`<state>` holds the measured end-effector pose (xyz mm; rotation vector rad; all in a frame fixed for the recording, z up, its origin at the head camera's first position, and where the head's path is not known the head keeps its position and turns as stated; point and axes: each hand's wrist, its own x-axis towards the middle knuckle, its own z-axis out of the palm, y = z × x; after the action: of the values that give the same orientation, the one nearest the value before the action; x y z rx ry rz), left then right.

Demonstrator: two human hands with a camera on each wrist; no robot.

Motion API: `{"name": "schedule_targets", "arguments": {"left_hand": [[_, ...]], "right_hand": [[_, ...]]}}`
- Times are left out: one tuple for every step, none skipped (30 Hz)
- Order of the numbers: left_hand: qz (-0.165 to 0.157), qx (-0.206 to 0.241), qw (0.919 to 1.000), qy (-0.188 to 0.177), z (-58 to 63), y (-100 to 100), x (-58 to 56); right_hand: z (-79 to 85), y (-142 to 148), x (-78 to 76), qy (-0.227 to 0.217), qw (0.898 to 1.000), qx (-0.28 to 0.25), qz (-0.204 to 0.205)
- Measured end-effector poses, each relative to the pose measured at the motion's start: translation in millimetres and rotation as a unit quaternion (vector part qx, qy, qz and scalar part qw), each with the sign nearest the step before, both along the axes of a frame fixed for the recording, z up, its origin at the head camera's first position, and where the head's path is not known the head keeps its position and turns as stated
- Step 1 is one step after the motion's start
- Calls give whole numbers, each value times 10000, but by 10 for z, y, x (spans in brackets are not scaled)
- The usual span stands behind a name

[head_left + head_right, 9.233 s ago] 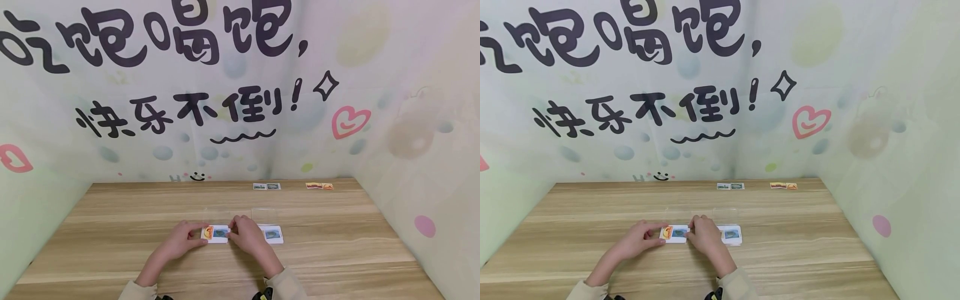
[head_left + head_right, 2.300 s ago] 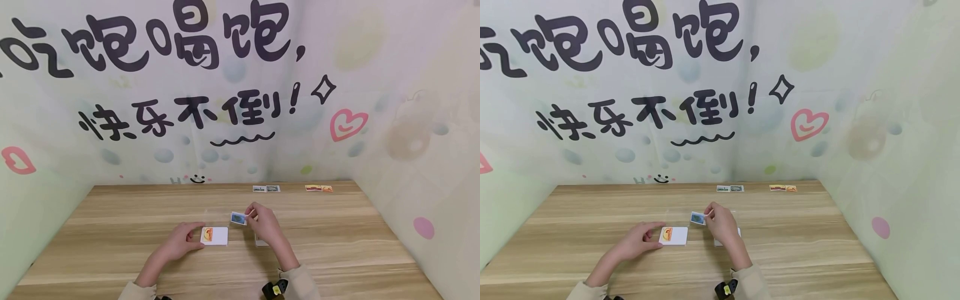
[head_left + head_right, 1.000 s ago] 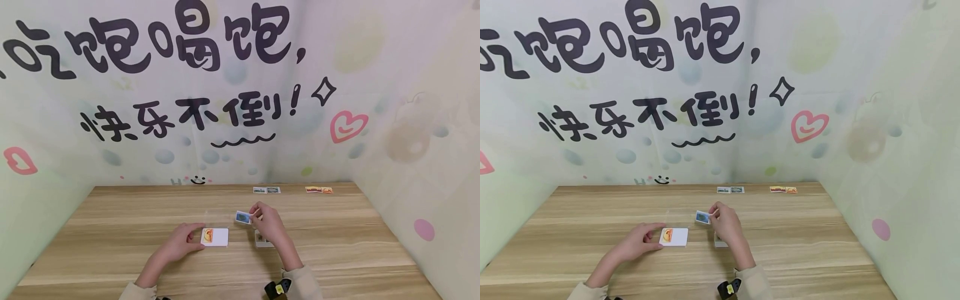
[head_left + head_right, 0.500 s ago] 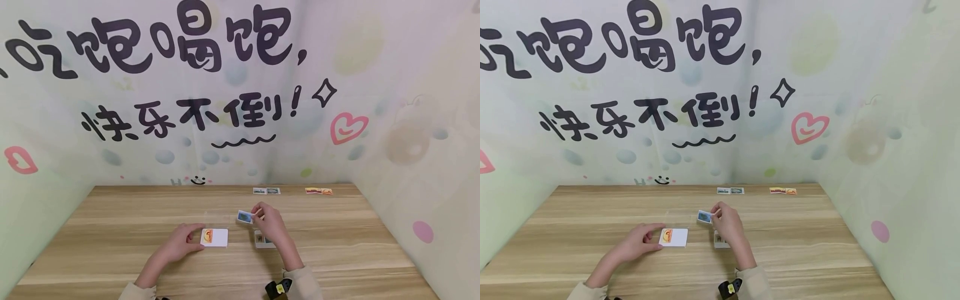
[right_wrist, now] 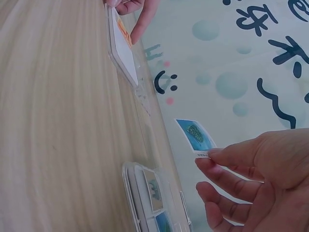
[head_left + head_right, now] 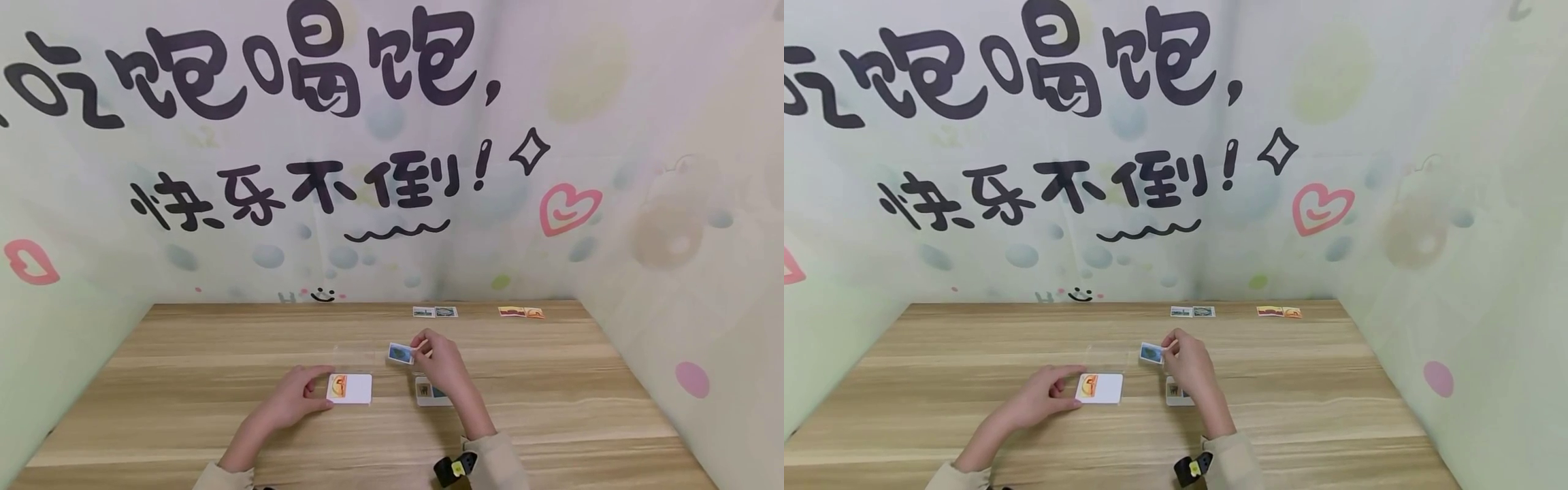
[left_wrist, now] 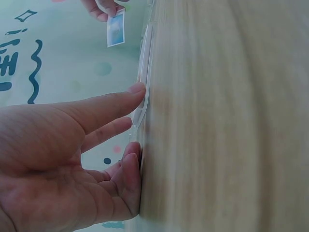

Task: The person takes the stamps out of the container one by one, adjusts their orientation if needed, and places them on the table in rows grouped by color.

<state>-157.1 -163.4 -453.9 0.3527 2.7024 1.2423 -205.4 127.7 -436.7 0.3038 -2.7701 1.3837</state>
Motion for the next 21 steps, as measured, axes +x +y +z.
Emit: {"name": "schedule_targets", "arguments": {"left_hand": [[5, 4, 10000, -3, 3, -1, 2], [16, -3, 10000, -5, 4, -1, 3], [37, -11, 10000, -11, 5, 1, 4], [61, -21, 10000, -23, 7, 3, 5], [66, -35, 10000, -23, 9, 4, 5], [70, -45, 10000, -24, 10, 6, 6], [103, -50, 9999, -45, 13, 9, 7], [119, -59, 9999, -50, 15, 10, 10], [125, -68, 9999, -47, 17, 10, 12], [130, -78, 9999, -45, 19, 10, 14], [133, -79, 9999, -37, 21, 10, 15], [132, -84, 9999, -30, 23, 9, 16], [126, -90, 9999, -27, 24, 9, 16], [120, -92, 9999, -25, 25, 8, 16], [106, -92, 9999, -20, 26, 8, 15], [94, -87, 9999, -14, 26, 7, 14], [82, -82, 9999, -8, 25, 7, 13], [62, -90, 9999, 5, 22, 6, 12], [40, -98, 9999, 22, 19, 4, 12], [33, -104, 9999, 34, 15, 3, 13], [16, -115, 9999, 53, 10, 2, 14]], "right_hand": [[-2, -1, -4, 0, 10000, 1, -9], [-4, -1, -8, 14, 10000, 2, -16], [-6, -2, -11, 20, 10000, 5, -28], [-7, -2, -14, 26, 10000, 10, -41], [-8, -3, -18, 36, 10000, 18, -50], [-11, -3, -21, 44, 10000, 21, -55], [-12, -2, -23, 55, 10000, 21, -52], [-15, -2, -28, 41, 10000, 12, -57], [-17, -2, -34, 21, 10000, 6, -65], [-17, -2, -39, 13, 10000, -2, -69], [-19, -2, -42, 8, 10000, -9, -66], [-20, -1, -46, -6, 10000, -22, -69], [-18, -2, -49, -19, 10000, -27, -71], [-18, -3, -53, -46, 9999, -39, -81], [-17, -2, -55, -43, 10000, -42, -76], [-18, -1, -59, -42, 10000, -39, -70], [-22, 0, -63, -49, 10000, -41, -65], [-24, 1, -68, -56, 10000, -39, -67], [-28, 3, -72, -59, 10000, -31, -65], [-32, 4, -75, -64, 10000, -28, -66], [-36, 5, -77, -60, 10000, -21, -66]]}}
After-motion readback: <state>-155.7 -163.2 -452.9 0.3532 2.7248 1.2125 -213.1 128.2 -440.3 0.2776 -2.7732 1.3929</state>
